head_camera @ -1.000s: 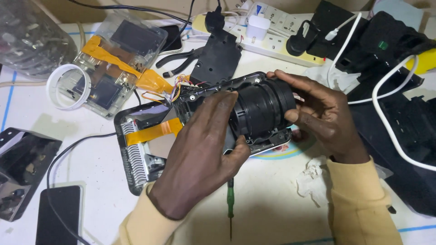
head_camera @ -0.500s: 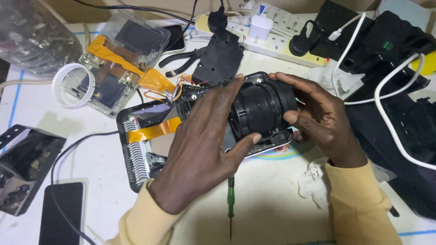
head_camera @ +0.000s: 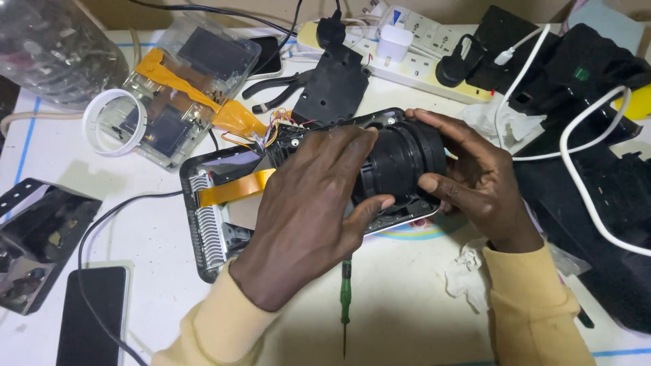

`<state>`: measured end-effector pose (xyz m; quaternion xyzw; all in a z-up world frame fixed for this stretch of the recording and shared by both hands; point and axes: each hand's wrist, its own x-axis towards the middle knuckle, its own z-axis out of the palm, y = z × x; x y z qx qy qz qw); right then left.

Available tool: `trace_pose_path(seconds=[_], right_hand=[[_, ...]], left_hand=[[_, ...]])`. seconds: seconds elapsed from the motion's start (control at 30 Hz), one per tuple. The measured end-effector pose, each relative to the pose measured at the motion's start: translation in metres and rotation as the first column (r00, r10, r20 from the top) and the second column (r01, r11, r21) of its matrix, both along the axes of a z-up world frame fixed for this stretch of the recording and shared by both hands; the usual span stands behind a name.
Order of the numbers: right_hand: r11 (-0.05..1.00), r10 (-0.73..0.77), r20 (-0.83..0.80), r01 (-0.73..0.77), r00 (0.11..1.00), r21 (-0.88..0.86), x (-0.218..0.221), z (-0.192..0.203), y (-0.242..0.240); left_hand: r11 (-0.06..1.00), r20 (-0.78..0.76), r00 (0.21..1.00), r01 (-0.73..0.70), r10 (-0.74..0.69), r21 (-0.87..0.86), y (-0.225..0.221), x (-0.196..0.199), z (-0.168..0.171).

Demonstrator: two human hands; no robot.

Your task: Reassembling the internal lens housing and connecting ribbon cables inside a projector.

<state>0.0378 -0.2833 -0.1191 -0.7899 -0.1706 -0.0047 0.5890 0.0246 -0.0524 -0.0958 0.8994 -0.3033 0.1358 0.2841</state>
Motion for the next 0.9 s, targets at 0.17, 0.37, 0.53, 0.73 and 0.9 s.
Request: trace_pose_path(seconds=[0.17, 0.37, 0.53, 0.73, 0.9], right_hand=[[0.999, 0.031, 0.016, -0.031, 0.999, 0.036, 0.003, -0.008, -0.003], [0.983, 0.099, 0.071, -0.109, 0.993, 0.147, 0.004, -0.013, 0.001], [0.990, 0.042, 0.123, -0.058, 0.991, 0.129, 0.003, -0.015, 0.006], [0.943, 0.094, -0.024, -0.081, 0.995, 0.323, 0.006, -0.018, 0.008], [0.944, 0.078, -0.133, -0.031, 0.988, 0.328, 0.005, -0.014, 0.010]], left_hand=[[0.996, 0.039, 0.997, -0.066, 0.064, 0.059, -0.001, -0.006, -0.005], [0.992, 0.075, 0.995, -0.075, 0.068, 0.099, -0.002, -0.004, -0.001], [0.993, -0.009, 0.999, -0.043, 0.044, 0.112, 0.001, 0.007, 0.015], [0.999, -0.095, 0.995, -0.042, 0.039, -0.028, 0.004, 0.014, 0.010], [0.998, -0.034, 0.998, -0.046, 0.045, -0.029, 0.004, 0.014, 0.004]])
